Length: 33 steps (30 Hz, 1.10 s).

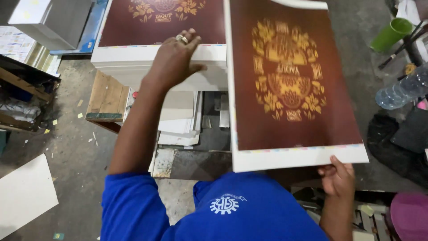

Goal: The person repeatedly picks up large printed sheets from a pile on the left and places them onto a stack on the right. The sheets feature a maroon and gold design. The person handles the papers by hand, moving them quickly in a repetitive motion.

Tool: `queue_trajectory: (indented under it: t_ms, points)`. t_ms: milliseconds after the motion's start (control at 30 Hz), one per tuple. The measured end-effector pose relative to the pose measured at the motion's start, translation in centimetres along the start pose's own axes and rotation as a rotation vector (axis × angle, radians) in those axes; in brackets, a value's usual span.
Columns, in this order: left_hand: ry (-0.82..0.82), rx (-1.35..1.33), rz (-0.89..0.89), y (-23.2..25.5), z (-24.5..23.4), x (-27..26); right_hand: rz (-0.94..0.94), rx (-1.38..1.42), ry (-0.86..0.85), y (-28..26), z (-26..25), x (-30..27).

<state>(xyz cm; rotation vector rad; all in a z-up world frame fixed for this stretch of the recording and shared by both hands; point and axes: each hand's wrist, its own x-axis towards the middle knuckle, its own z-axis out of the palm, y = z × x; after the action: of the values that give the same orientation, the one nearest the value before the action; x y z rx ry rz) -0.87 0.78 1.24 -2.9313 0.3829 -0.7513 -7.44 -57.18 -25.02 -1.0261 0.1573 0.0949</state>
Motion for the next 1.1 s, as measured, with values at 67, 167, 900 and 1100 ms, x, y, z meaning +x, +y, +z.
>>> queue_trajectory:
  t_ms: [67,167,900,1100]
  points:
    - [0.151,0.263,0.16,-4.7,5.0,0.0,0.028,0.01,0.044,1.0,-3.2,0.3]
    - [-0.231,-0.008,-0.054,-3.1,0.0,1.5,0.041,-0.017,0.078,1.9,-6.9,0.2]
    - [0.422,0.049,-0.066,6.7,-5.0,-3.4,0.072,-0.304,0.158,4.0,-2.0,5.3]
    - [0.479,-0.082,-0.034,10.7,-5.3,-3.9,0.123,-0.256,0.052,2.8,0.6,9.7]
